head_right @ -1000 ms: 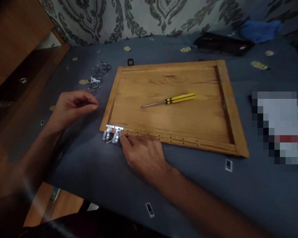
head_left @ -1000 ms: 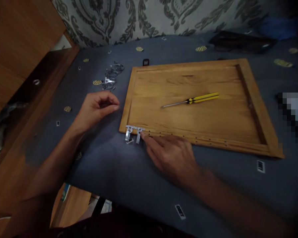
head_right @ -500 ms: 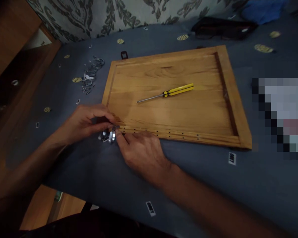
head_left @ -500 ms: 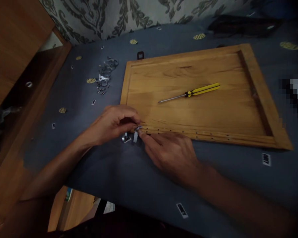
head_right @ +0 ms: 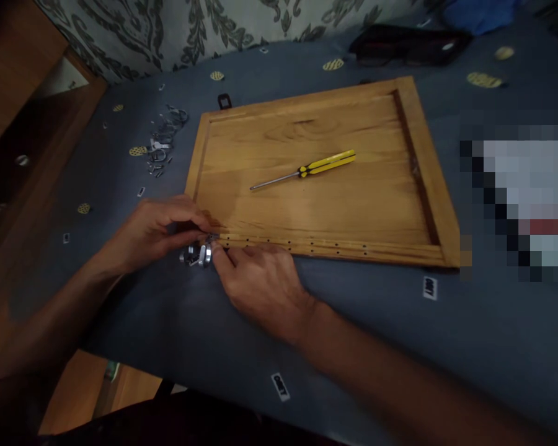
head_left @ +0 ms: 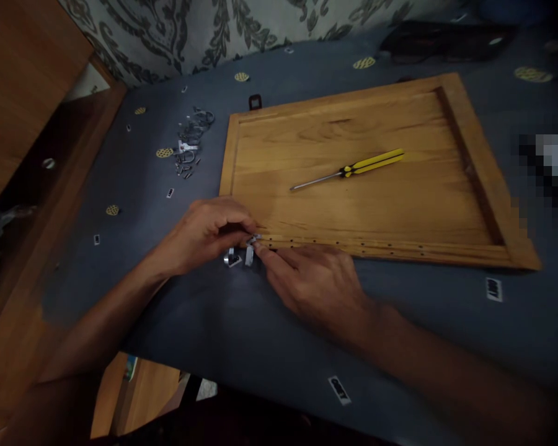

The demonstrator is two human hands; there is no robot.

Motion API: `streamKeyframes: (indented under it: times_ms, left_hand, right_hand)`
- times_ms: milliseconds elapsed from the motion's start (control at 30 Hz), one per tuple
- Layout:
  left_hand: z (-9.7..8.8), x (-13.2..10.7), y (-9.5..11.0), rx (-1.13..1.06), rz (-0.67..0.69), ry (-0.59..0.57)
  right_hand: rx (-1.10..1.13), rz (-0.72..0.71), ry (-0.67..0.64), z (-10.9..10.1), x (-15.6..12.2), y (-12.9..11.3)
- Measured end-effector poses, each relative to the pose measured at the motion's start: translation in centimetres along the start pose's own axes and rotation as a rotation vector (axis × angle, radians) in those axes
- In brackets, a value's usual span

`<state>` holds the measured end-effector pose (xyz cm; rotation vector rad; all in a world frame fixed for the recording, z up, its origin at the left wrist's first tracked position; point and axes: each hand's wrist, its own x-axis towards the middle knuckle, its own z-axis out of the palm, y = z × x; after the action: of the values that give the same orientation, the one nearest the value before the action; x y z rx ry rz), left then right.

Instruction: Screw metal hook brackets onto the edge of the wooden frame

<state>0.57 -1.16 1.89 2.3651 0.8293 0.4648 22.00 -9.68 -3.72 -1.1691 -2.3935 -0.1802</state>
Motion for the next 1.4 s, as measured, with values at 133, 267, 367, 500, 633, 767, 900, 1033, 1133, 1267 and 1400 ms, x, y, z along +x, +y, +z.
streamKeyframes:
  times_ms: [133,267,367,500,633,767,900,1033,1133,1267,1400]
  left_hand:
    - [-0.03,0.02,-0.02,-0.011,0.023,0.000]
    - [-0.03,0.06,0.01,-0.006,0.039,-0.008]
    - [0.01,0.08,0.04,0.003,0.054,-0.008]
    - [-0.07,0.07,0.02,0.022,0.040,-0.009]
    - [-0.25,-0.05,-0.05,0.020,0.013,-0.023]
    - [-0.19,-0.20,-0.21,0.019,-0.013,-0.013]
    - [-0.06,-0.30,-0.33,0.029,-0.008,0.000]
    - [-0.08,-0.39,-0.25,0.025,-0.012,0.000]
    - [-0.04,-0.46,-0.17,0.024,-0.018,0.002]
    - [0.11,-0.49,-0.19,0.036,-0.009,0.000]
    - [-0.11,-0.54,-0.24,0.057,-0.020,0.033]
  right_hand:
    - [0.004,-0.005,0.007,0.13,0.03,0.02]
    - [0.007,-0.008,0.021,0.15,0.00,0.12]
    - [0.009,-0.009,0.018,0.22,-0.12,0.19]
    - [0.017,-0.004,0.005,0.37,-0.24,0.18]
    - [0.025,-0.008,0.010,0.34,-0.18,0.11]
    - [0.023,-0.005,0.015,0.10,-0.04,0.11]
    - [0.025,-0.001,0.010,0.07,0.01,0.10]
    - [0.036,0.001,0.001,0.31,-0.11,0.11]
    - [0.047,0.000,-0.009,0.37,-0.19,0.15]
    - [0.056,-0.006,0.000,0.25,-0.21,0.19]
    - [0.046,-0.001,0.014,0.13,-0.11,0.17]
